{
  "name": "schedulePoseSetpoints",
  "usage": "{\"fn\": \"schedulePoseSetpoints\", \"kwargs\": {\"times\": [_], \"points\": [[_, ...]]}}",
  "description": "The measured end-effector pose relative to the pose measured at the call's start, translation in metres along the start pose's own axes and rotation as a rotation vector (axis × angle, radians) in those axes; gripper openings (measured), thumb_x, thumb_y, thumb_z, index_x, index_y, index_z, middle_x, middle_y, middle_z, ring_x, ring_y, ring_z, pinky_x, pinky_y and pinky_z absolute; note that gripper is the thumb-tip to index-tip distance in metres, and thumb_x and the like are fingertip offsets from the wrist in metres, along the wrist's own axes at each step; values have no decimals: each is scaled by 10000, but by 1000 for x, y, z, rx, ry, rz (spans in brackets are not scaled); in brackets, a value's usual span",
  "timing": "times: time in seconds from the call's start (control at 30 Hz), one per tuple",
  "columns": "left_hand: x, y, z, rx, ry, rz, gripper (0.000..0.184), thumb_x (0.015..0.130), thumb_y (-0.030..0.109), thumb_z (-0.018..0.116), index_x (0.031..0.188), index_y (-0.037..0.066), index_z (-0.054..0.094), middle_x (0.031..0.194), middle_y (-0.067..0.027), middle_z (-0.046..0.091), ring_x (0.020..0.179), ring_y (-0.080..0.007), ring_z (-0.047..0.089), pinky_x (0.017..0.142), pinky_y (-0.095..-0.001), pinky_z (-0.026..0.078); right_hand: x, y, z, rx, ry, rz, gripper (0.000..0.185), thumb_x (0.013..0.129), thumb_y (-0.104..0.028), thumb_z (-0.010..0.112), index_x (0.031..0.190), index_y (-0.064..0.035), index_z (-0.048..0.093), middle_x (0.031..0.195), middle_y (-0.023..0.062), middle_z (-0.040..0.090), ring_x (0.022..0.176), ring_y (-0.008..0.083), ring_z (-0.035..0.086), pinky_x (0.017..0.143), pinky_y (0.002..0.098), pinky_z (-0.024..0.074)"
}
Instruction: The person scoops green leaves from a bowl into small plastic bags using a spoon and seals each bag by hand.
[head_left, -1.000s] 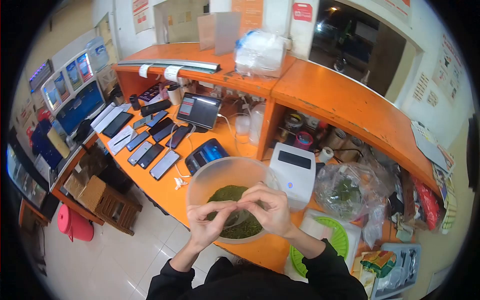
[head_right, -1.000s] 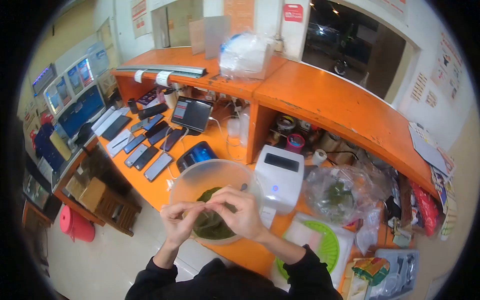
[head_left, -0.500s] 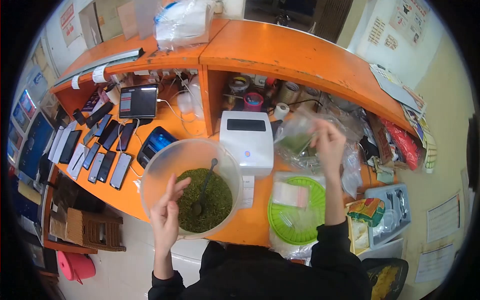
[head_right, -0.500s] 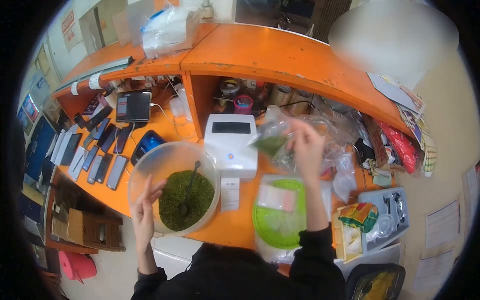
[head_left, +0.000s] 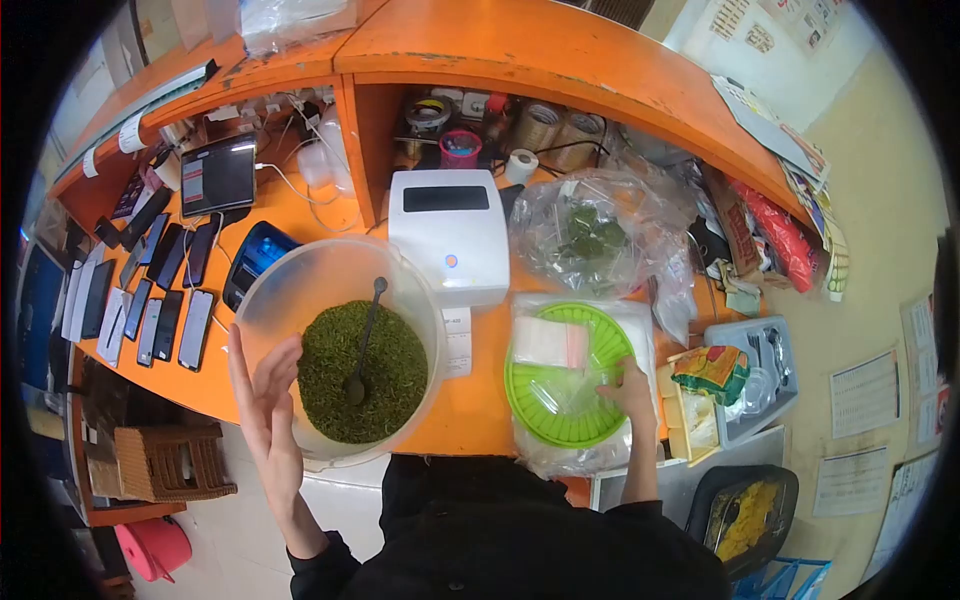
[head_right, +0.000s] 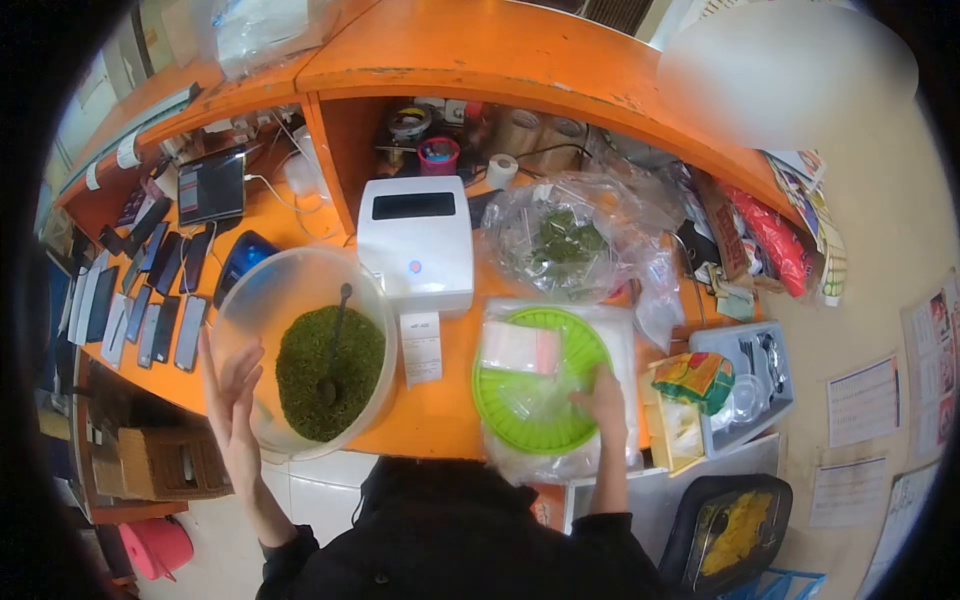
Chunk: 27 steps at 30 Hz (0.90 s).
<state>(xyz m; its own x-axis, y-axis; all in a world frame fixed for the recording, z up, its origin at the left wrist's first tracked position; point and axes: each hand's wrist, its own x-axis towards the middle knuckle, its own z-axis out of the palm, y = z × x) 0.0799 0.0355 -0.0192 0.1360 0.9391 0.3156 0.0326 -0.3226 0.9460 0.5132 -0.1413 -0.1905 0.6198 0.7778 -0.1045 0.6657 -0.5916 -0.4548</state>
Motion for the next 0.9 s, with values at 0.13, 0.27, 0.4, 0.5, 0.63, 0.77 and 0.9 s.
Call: {"fn": "schedulePoseSetpoints", "kwargs": {"times": [0.13, 0.27, 0.4, 0.5, 0.63, 0.77, 0.9], "points": [[0, -4, 1, 51, -51, 41, 601, 889, 71, 438, 1428, 86, 172, 1214, -168, 490, 1125, -247, 493, 976, -357, 354, -9, 0, -2, 97, 166, -51, 402, 588, -59, 759, 888, 1, 498, 594, 70, 506, 530, 169, 485, 503, 322, 399], [-4, 7, 2, 92, -81, 25, 559, 877, 35, 465, 1395, 46, 253, 1169, -146, 523, 1111, -220, 500, 964, -336, 356, -9, -54, -44, 152, 199, -61, 290, 638, -38, 739, 708, -10, 459, 560, 7, 436, 506, 92, 392, 459, 272, 323], [-17, 11, 20, 15, -181, 57, 384, 855, -25, 490, 1237, -12, 456, 1159, -114, 538, 1069, -181, 530, 897, -301, 416, -18, -145, -52, 613, 127, -260, 288, 731, -44, 703, 660, -59, 424, 585, -52, 416, 529, 37, 352, 466, 216, 280], [-31, 24, 49, -122, -483, -86, 372, 831, -59, 518, 1199, -13, 488, 1146, -125, 549, 1030, -199, 579, 847, -293, 482, -45, -238, -39, 827, 84, -483, 258, 763, -29, 675, 667, -63, 438, 620, -54, 425, 558, 19, 354, 480, 197, 275], [-37, 25, 65, -218, -284, -50, 390, 806, -28, 596, 1183, -34, 499, 1107, -132, 529, 1054, -204, 556, 911, -300, 466, -76, -302, -39, 688, 25, -747, 145, 742, -20, 650, 814, -37, 526, 699, 39, 530, 640, 149, 539, 557, 263, 427], [-34, 15, 49, -259, -69, 27, 378, 808, -12, 610, 1173, -31, 512, 1078, -113, 530, 1028, -173, 548, 886, -275, 475, -79, -333, -45, 745, -220, -1051, 295, 728, 2, 637, 1003, -27, 534, 940, 99, 553, 824, 222, 587, 694, 295, 484], [-30, 13, 36, -326, 60, 25, 298, 872, 14, 538, 1163, -45, 513, 1116, -128, 549, 997, -155, 557, 862, -260, 469, -84, -345, -38, 763, -322, -1143, 458, 736, 33, 618, 1179, 6, 502, 1075, 139, 508, 923, 212, 571, 788, 284, 482]]}}
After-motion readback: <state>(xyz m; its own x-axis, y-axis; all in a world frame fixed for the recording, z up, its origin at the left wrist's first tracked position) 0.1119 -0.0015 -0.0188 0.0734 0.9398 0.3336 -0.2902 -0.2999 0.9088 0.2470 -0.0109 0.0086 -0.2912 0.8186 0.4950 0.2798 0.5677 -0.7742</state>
